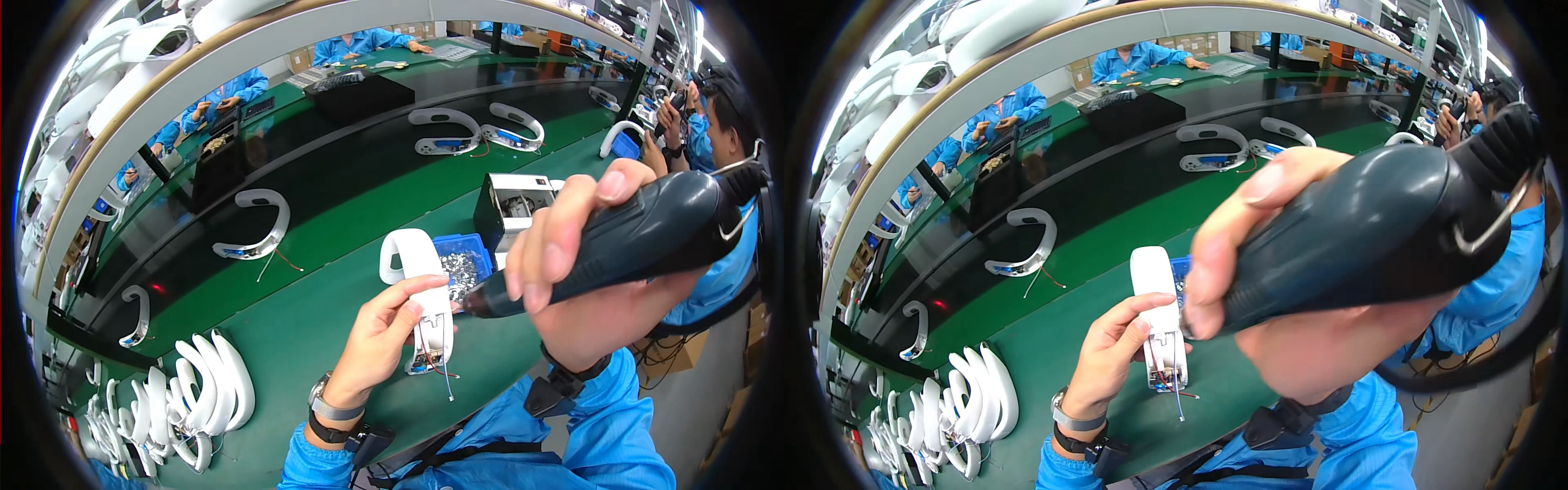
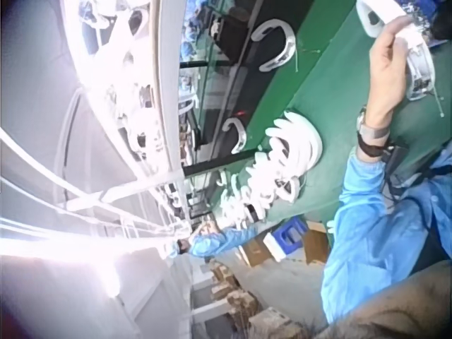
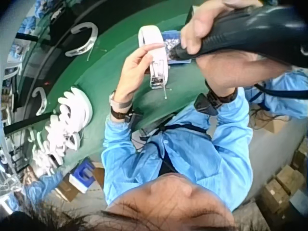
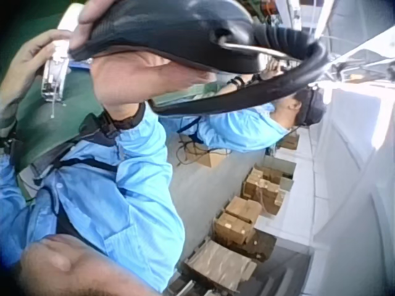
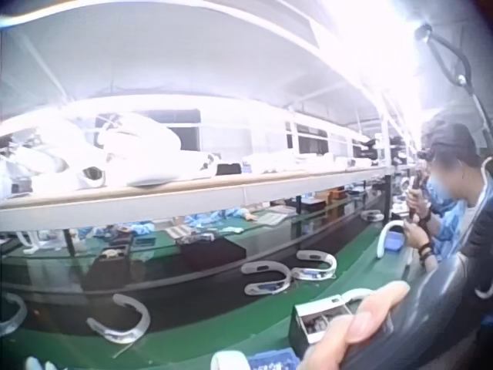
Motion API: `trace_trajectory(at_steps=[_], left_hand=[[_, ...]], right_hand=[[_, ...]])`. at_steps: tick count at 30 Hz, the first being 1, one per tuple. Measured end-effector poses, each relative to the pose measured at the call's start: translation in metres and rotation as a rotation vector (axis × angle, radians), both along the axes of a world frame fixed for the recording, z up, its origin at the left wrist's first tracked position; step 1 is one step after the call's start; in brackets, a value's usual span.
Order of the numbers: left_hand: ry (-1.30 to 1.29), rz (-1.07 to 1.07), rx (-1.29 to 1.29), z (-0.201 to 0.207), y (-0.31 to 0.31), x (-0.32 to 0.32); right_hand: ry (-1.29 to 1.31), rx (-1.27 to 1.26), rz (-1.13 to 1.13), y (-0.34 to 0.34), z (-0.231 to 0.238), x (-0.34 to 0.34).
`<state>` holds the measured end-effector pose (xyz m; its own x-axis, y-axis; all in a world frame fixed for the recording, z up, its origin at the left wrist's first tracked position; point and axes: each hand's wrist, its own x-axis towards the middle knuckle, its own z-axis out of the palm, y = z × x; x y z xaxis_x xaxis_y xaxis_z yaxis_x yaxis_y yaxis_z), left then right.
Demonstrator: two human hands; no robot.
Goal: Assembling components into a white plastic housing using an electric screwdriver.
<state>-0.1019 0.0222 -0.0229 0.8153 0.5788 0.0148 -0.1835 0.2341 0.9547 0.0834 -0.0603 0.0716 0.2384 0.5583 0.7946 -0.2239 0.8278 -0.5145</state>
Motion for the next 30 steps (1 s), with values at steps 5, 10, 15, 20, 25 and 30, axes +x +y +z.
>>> trace_trajectory(at_steps=[5, 10, 15, 20, 25, 30], left_hand=[[-0.036, -0.005, 0.015, -0.009, 0.003, -0.002], [-0.014, -0.036, -0.046, -0.008, 0.003, -0.008], [-0.035, -0.016, -0.012, -0.013, 0.004, -0.013], [-0.049, 0.004, 0.014, -0.021, 0.007, -0.015], [-0.067, 0.019, 0.024, -0.022, 0.009, -0.014], [-0.044, 0.006, 0.056, -0.019, 0.012, -0.02]], right_hand=[[0.029, -0.007, 0.094, 0.008, -0.007, -0.019], [0.0, 0.001, 0.091, 0.013, -0.013, -0.027], [0.003, -0.01, 0.099, 0.017, -0.021, -0.036], [-0.031, -0.016, 0.109, 0.018, -0.022, -0.047], [-0.089, -0.034, 0.187, 0.028, -0.022, -0.046], [-0.174, -0.105, 0.3, 0.036, -0.012, -0.052]])
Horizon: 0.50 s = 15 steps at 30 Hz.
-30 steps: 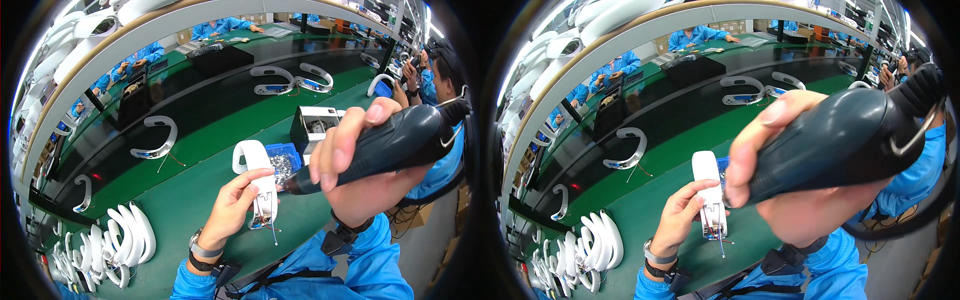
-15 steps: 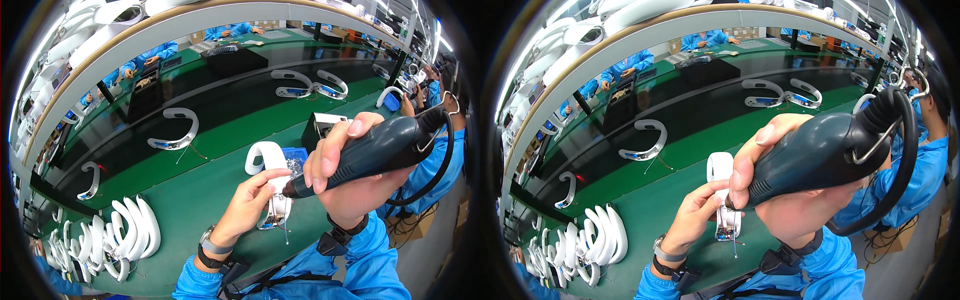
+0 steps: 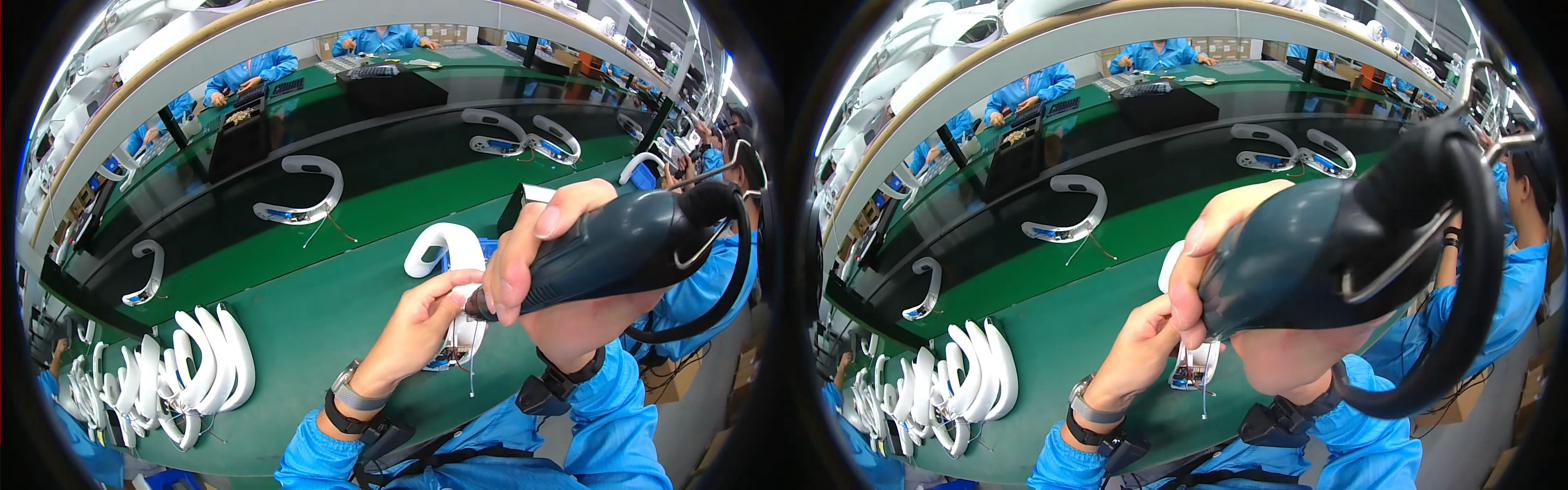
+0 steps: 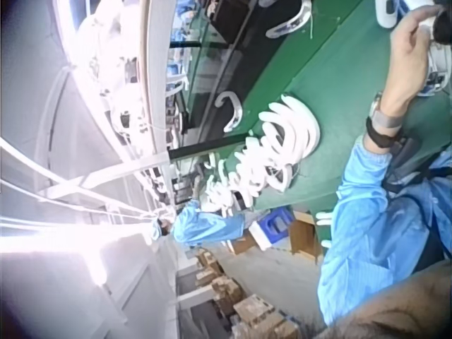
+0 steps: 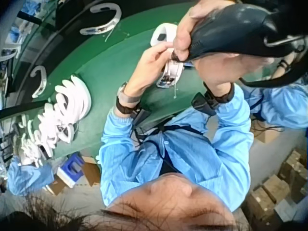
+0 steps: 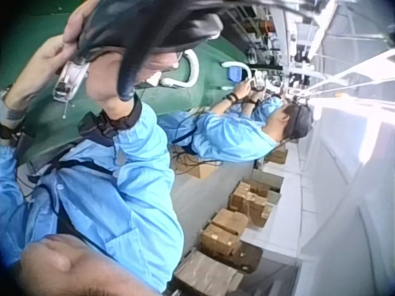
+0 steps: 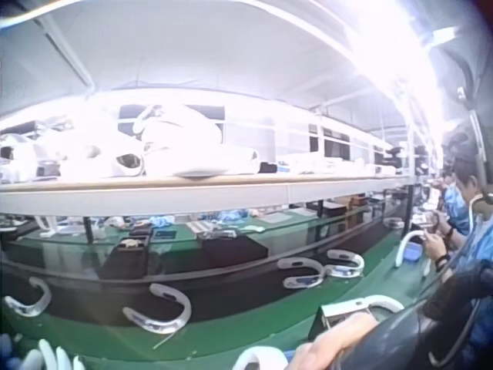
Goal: Assembling components into a white plastic housing using an electric screwdriver.
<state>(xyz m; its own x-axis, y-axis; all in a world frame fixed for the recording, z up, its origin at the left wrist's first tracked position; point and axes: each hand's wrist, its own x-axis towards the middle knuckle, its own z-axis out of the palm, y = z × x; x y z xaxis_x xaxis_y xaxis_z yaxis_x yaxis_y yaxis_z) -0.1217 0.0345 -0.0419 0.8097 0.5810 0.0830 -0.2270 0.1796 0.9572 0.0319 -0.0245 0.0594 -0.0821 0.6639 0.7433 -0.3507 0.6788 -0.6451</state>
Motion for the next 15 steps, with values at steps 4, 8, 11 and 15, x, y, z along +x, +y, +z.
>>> trace_trajectory(at_steps=[4, 8, 11, 15], left_hand=[[0.009, -0.033, -0.059, -0.008, -0.001, -0.006], [0.014, 0.049, 0.094, -0.016, -0.009, -0.005], [-0.16, -0.03, -0.211, -0.031, -0.015, -0.013], [-0.122, -0.041, 0.083, -0.094, -0.024, -0.032]], right_hand=[[0.068, -0.091, -0.101, -0.005, -0.007, -0.016], [-0.017, -0.127, -0.233, -0.001, -0.011, -0.026], [0.064, -0.12, -0.236, -0.001, -0.016, -0.028], [0.156, 0.075, -0.468, -0.005, 0.0, -0.009]])
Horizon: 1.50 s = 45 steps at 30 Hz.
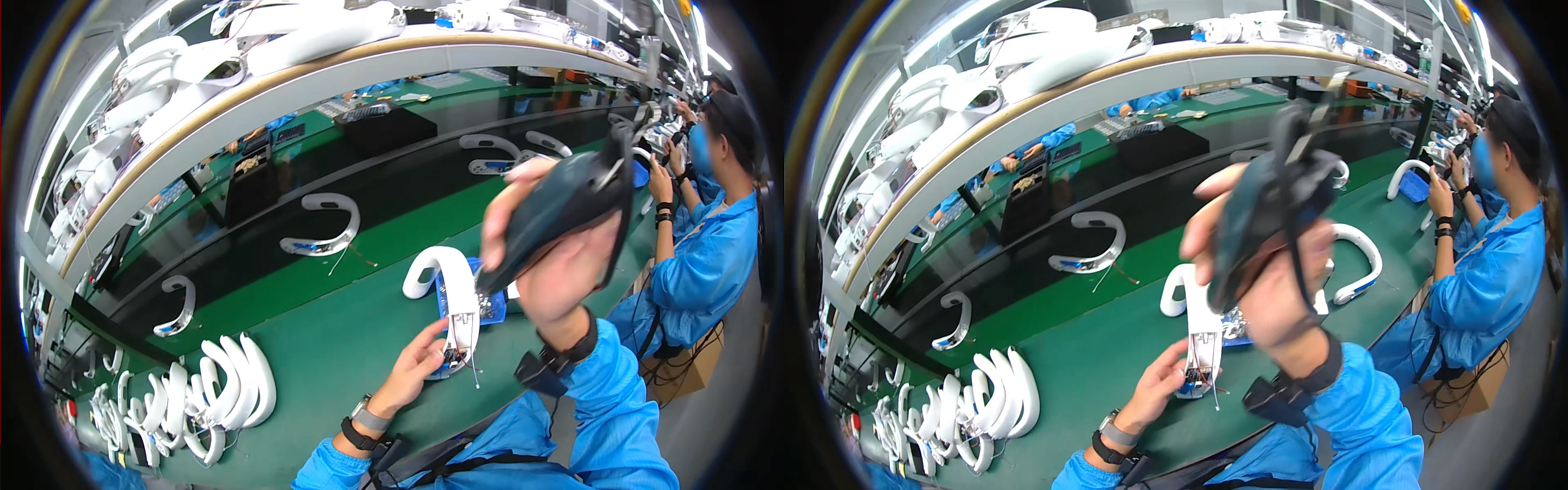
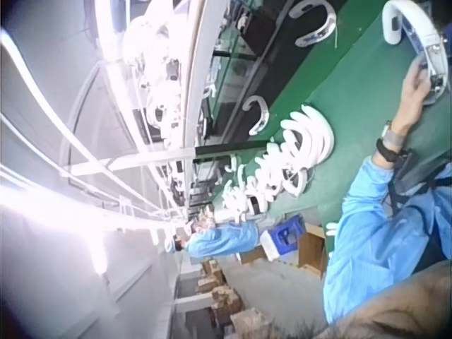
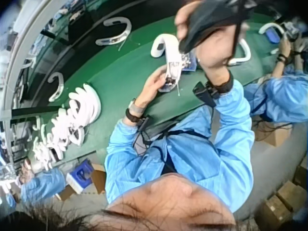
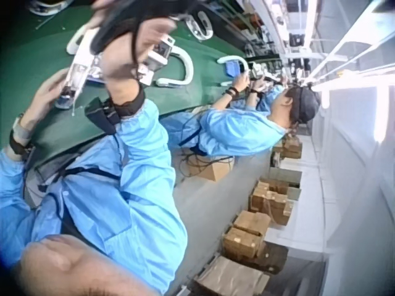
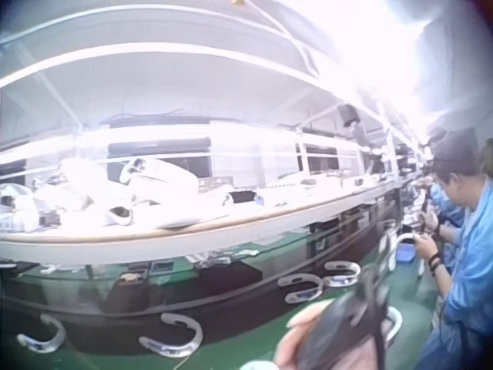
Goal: Assembling components into a white plastic housing using an electric screwdriver.
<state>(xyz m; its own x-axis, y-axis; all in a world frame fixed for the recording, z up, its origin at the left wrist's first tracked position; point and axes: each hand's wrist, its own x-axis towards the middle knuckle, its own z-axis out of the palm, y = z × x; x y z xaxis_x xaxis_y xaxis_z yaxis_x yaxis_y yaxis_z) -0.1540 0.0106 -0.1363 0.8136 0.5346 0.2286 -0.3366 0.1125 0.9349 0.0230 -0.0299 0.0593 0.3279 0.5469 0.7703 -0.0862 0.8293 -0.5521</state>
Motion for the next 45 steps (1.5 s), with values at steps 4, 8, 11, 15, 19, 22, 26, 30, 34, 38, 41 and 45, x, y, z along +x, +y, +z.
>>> trace_trajectory(at_steps=[4, 8, 11, 15, 19, 22, 26, 30, 34, 38, 41, 45], left_hand=[[0.064, 0.149, 0.068, 0.01, 0.001, -0.022], [0.166, 0.149, 0.093, 0.063, 0.013, -0.047], [0.207, 0.127, 0.203, 0.093, 0.02, -0.062], [0.285, 0.124, 0.158, 0.121, 0.014, -0.075], [0.331, 0.06, 0.031, 0.134, 0.007, -0.084], [0.284, 0.055, 0.011, 0.129, 0.005, -0.089], [0.308, 0.046, 0.068, 0.129, 0.008, -0.096], [0.275, 0.013, 0.073, 0.125, 0.011, -0.096], [0.229, 0.021, 0.122, 0.122, 0.012, -0.094], [0.252, -0.012, 0.15, 0.125, 0.015, -0.096], [0.262, -0.024, 0.165, 0.127, 0.016, -0.095], [0.287, -0.039, 0.109, 0.13, 0.004, -0.095]], right_hand=[[-0.356, 0.085, -0.669, 0.0, -0.015, 0.037], [-0.748, 0.078, -0.87, -0.033, -0.077, 0.022], [-1.284, 0.075, -0.445, -0.037, -0.056, -0.035], [-1.243, 0.123, -0.278, -0.027, -0.057, -0.056], [-1.227, 0.083, -0.261, -0.027, -0.056, -0.055], [-1.243, 0.136, -0.203, -0.026, -0.047, -0.058], [-1.261, 0.171, -0.065, -0.029, -0.04, -0.061], [-1.307, 0.158, -0.062, -0.027, -0.045, -0.058], [-1.325, 0.192, -0.076, -0.028, -0.043, -0.061], [-1.395, 0.277, -0.138, -0.029, -0.043, -0.061], [-1.263, 0.272, -0.155, -0.029, -0.046, -0.055], [-1.11, 0.183, -0.292, -0.029, -0.049, -0.051]])
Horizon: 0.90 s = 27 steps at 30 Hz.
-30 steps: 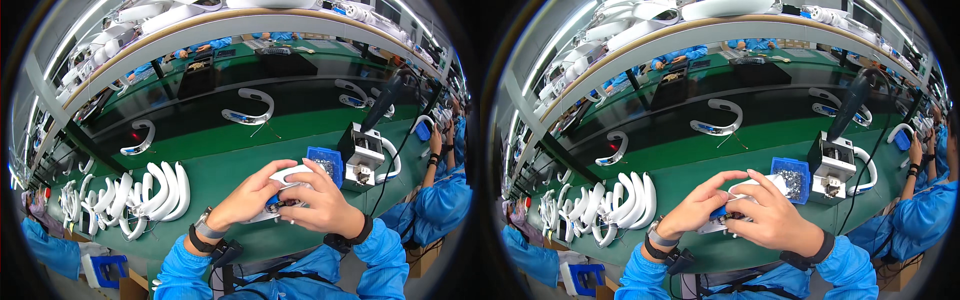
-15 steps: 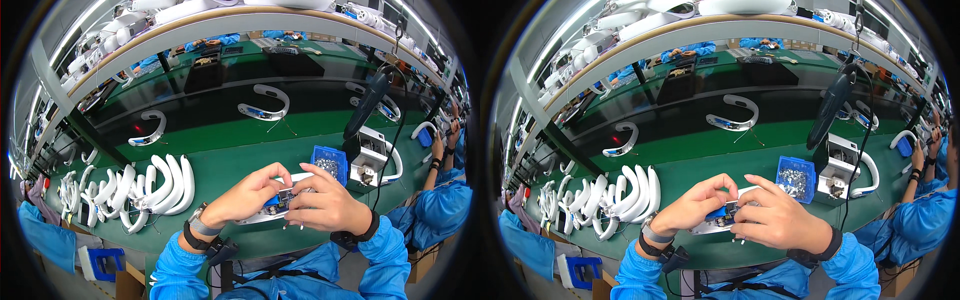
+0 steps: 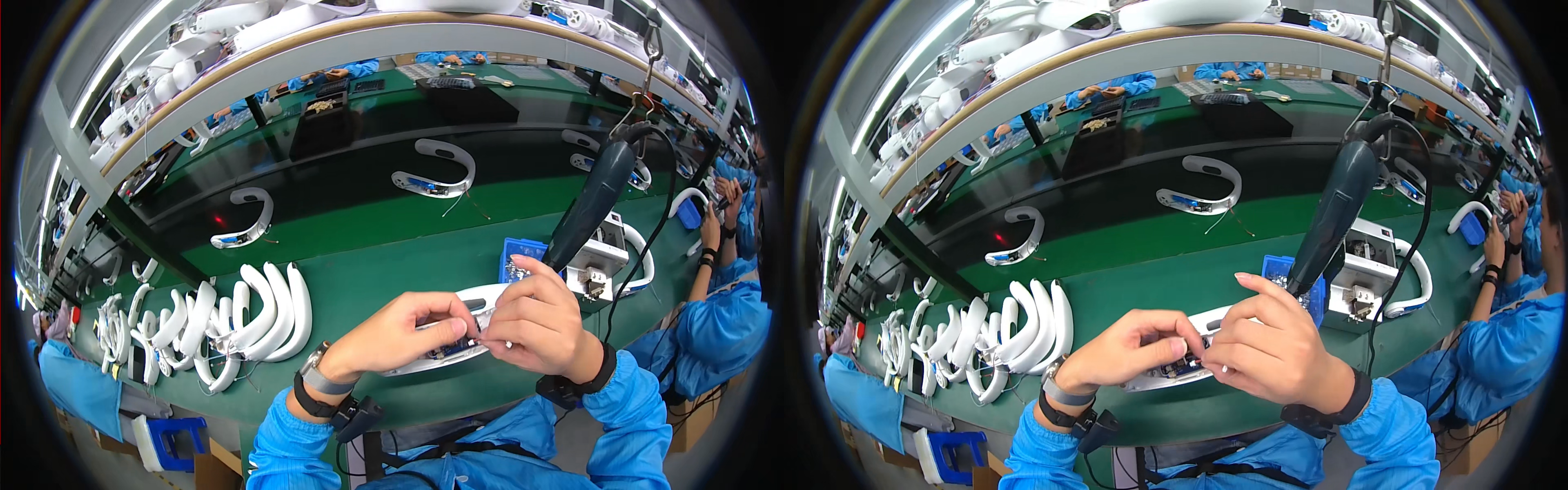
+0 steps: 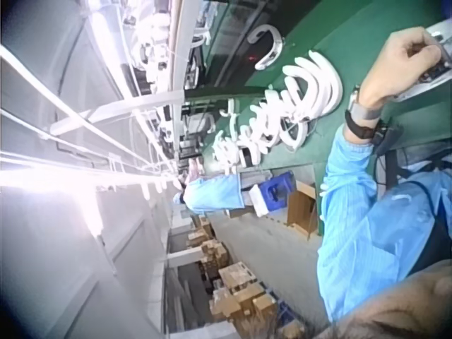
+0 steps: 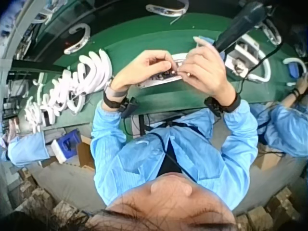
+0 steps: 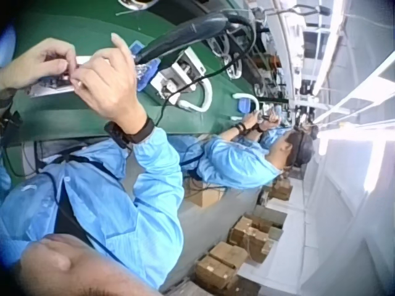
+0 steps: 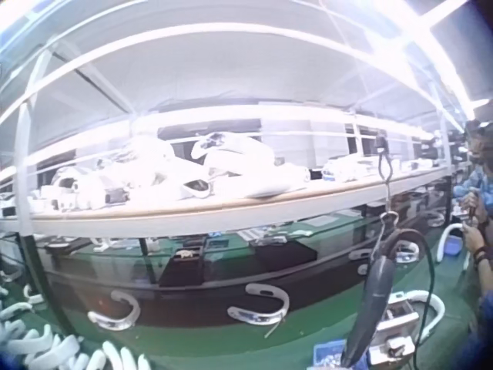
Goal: Assembling components into a white plastic housing using an electric screwdriver.
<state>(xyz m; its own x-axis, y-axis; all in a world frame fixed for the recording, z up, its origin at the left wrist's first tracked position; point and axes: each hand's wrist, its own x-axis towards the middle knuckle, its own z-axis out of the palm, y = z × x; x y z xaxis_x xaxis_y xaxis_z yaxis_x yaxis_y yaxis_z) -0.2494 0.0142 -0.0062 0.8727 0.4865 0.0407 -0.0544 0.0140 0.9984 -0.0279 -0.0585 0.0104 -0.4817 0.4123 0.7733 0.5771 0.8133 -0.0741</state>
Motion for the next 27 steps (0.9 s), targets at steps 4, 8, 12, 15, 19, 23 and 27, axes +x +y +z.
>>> trace_trajectory(at_steps=[4, 8, 12, 15, 19, 23, 27], left_hand=[[0.063, 0.02, 0.116, 0.002, -0.005, 0.0], [0.087, 0.066, 0.143, -0.001, -0.005, 0.005], [0.117, 0.049, 0.141, 0.003, -0.009, 0.006], [0.158, 0.012, 0.147, 0.003, -0.009, 0.006], [0.152, 0.049, 0.192, -0.003, -0.01, 0.007], [0.121, 0.037, 0.091, -0.006, -0.01, 0.009], [0.108, 0.119, 0.019, 0.005, -0.013, 0.009]], right_hand=[[-0.006, 0.026, -0.064, -0.002, -0.004, 0.0], [-0.026, -0.028, -0.104, -0.003, -0.002, -0.001], [-0.037, 0.015, -0.139, -0.006, -0.002, 0.0], [-0.127, 0.104, -0.138, -0.005, -0.002, 0.003], [-0.085, 0.079, -0.114, -0.002, -0.006, 0.003], [-0.014, -0.089, -0.106, -0.007, -0.005, 0.011], [-0.02, -0.188, -0.129, -0.011, -0.009, 0.017]])
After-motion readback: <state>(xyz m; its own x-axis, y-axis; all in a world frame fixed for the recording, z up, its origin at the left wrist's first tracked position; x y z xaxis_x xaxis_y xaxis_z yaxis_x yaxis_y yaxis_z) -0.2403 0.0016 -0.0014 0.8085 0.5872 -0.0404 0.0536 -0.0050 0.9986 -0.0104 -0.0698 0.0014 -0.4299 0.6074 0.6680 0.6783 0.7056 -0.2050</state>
